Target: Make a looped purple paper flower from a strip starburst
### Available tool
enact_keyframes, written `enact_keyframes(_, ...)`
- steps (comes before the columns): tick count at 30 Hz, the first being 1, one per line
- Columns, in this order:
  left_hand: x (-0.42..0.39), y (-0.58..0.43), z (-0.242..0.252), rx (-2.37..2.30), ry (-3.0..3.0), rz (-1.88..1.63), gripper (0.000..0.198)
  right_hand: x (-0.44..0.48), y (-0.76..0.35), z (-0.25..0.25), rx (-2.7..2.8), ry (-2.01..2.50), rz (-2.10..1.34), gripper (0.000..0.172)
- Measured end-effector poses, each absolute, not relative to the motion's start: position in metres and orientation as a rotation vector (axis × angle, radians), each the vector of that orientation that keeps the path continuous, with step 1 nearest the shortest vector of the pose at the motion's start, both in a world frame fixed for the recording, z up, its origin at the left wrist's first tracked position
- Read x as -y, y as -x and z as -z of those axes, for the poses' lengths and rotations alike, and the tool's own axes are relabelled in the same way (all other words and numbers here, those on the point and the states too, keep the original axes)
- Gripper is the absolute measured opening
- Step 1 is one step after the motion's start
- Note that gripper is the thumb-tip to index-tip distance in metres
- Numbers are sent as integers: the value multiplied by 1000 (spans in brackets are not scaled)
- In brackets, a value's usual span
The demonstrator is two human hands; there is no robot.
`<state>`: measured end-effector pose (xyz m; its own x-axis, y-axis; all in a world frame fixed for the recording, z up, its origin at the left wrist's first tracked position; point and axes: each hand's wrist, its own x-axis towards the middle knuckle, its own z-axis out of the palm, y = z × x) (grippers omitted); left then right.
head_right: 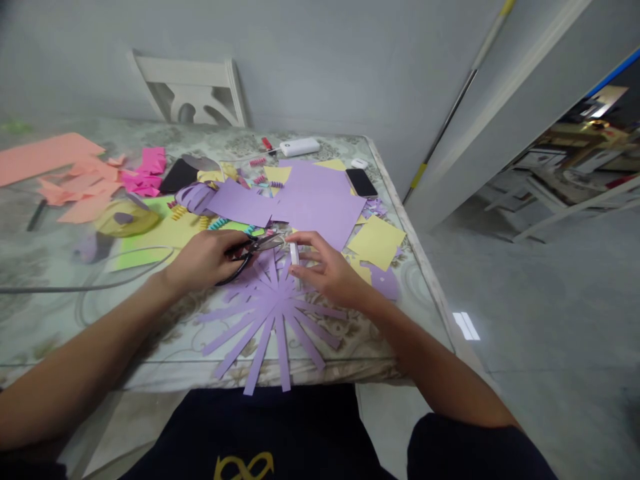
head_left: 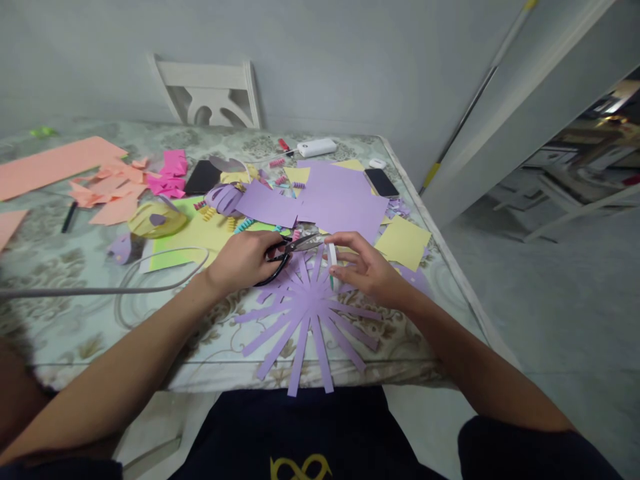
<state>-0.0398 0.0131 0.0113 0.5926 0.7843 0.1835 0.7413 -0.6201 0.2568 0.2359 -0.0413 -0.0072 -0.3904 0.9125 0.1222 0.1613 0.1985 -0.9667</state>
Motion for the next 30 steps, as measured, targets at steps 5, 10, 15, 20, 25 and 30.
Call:
enact_keyframes(5, -10, 38, -13, -1228, -2695, -418, 26, 41, -233, 5, 1750, 930, -1218, 36)
enact_keyframes(10, -9, 38, -13, -1212, -2710, -434, 25, 42, -231, 3, 1734, 916, -1261, 37)
enact_keyframes(15, -8, 37, -12, -1209, -2710, -424, 24, 44, -231, 3, 1755, 930, -1282, 40)
enact_keyframes(20, -7, 37, -11, -1198, -2703, -419, 22, 46, -232, 2, 1803, 1029, -1278, 44)
enact_keyframes(25, -6, 38, -10, -1175, -2726, -407, 21, 48, -230, 3, 1881, 996, -1157, 41)
enact_keyframes(30, -5, 37, -9, -1179, -2767, -411, 21, 47, -229, 7, 1935, 987, -1083, 41)
